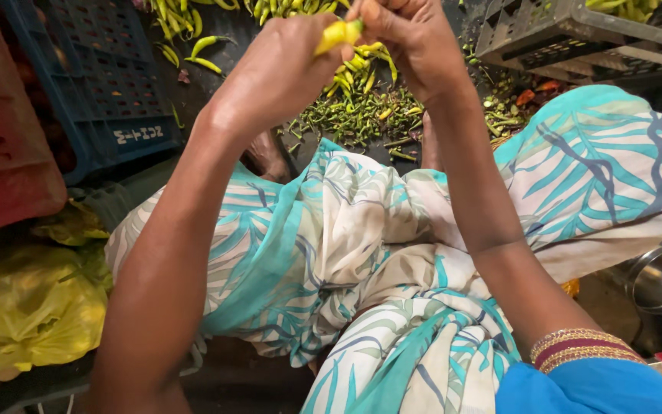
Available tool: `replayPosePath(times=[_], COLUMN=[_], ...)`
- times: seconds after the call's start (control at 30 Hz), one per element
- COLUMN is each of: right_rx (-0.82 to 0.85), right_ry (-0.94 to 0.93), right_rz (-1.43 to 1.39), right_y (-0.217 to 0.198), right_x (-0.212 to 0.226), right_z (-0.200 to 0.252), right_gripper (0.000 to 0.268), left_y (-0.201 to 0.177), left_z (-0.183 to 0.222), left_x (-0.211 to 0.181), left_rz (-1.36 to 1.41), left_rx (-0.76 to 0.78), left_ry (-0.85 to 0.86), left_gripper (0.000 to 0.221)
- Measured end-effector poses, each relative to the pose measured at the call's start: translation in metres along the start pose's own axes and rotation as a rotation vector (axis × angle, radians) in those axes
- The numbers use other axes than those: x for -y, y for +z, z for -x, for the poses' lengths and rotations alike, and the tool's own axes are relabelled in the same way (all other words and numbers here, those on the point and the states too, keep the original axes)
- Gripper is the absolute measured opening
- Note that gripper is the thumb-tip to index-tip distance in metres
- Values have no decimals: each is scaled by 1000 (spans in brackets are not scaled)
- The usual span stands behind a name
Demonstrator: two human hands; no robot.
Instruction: The person sits on the floor and removes the stems from yellow-green chilies by hand. They pick up chilies from a pile, snap off the stems, and place the trimmed chilies into a nearby crate.
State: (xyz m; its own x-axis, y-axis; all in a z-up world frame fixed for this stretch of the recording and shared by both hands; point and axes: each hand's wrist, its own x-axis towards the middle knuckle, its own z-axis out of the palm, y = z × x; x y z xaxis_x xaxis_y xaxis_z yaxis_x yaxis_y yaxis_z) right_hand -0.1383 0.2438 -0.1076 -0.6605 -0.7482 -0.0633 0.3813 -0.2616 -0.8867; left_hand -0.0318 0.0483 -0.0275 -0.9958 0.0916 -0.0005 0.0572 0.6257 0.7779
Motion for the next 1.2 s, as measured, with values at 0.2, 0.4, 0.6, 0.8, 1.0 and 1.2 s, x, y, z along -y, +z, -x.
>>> replayPosePath(times=[0.2, 0.4, 0.6, 0.8, 1.0, 1.2], right_rx=[33, -136, -185, -182, 110, -10], right_ry=[377, 855, 408, 266, -114, -135], right_rz=[778, 1468, 1646, 825, 592, 212], right_y=[-92, -180, -169, -103, 1, 26], right_x=[-33, -184, -263, -139, -22, 2], right_z=[-4, 13, 45, -7, -10, -6], right_gripper=[29, 41, 39, 13, 18, 13], left_y=[2, -13, -8, -2, 6, 4], left_z=[8, 12, 4, 0, -4, 2], left_x=[4, 10, 5, 18, 27, 21], left_rz=[-291, -330, -396, -281, -400, -199], left_rx=[-57, -287, -240, -225, -140, -114], left_ry=[-49, -7, -140, -75, -236, -119], left_gripper=[27, 32, 27, 25, 29, 30])
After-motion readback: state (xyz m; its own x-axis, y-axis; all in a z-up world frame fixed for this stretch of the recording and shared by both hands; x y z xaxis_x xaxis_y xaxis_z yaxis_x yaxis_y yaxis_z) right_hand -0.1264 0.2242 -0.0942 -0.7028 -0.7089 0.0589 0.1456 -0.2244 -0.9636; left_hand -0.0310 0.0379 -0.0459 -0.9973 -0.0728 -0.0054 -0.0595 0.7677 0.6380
